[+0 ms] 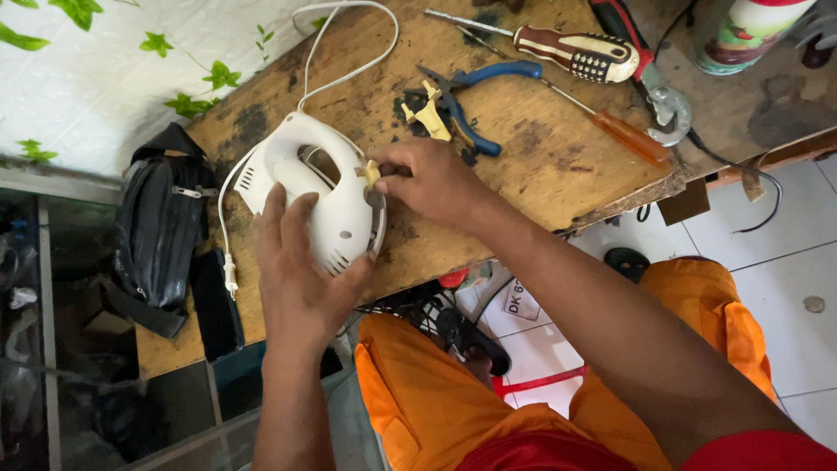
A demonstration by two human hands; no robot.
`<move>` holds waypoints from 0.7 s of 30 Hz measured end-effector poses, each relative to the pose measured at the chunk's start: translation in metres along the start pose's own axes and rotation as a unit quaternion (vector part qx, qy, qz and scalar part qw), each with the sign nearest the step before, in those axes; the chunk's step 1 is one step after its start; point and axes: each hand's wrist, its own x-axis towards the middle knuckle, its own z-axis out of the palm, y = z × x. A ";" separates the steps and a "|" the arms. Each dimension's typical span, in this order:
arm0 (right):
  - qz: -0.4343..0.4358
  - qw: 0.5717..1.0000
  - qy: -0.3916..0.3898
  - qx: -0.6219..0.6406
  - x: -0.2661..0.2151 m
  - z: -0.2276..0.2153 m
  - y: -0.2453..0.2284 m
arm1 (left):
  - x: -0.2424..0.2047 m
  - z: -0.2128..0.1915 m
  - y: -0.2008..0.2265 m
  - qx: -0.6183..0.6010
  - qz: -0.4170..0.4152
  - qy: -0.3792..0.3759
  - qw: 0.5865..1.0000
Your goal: The person assembles a white electric hand mixer by inserting the beaters into the motor housing and securing them. They then attach the outer casing to complete the assembly.
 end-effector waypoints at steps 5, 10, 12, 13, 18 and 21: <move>0.089 0.995 -0.039 0.032 0.005 -0.009 -0.006 | 0.000 -0.001 0.000 0.060 -0.035 -0.032 0.997; 0.154 0.981 -0.029 0.117 0.007 -0.008 -0.006 | 0.004 0.006 0.004 0.086 -0.048 -0.031 0.995; 0.166 0.974 -0.020 0.151 0.008 -0.005 -0.003 | 0.005 0.007 0.004 0.076 -0.029 -0.014 0.997; 0.166 0.974 -0.022 0.153 0.009 -0.004 -0.004 | 0.003 0.007 0.002 0.077 -0.031 -0.014 0.996; 0.151 0.982 0.026 0.109 0.010 -0.004 -0.008 | -0.001 0.004 -0.001 0.015 -0.012 0.003 1.000; 0.116 0.989 0.021 0.089 0.008 -0.002 -0.003 | -0.003 0.009 -0.013 0.011 0.022 0.026 0.999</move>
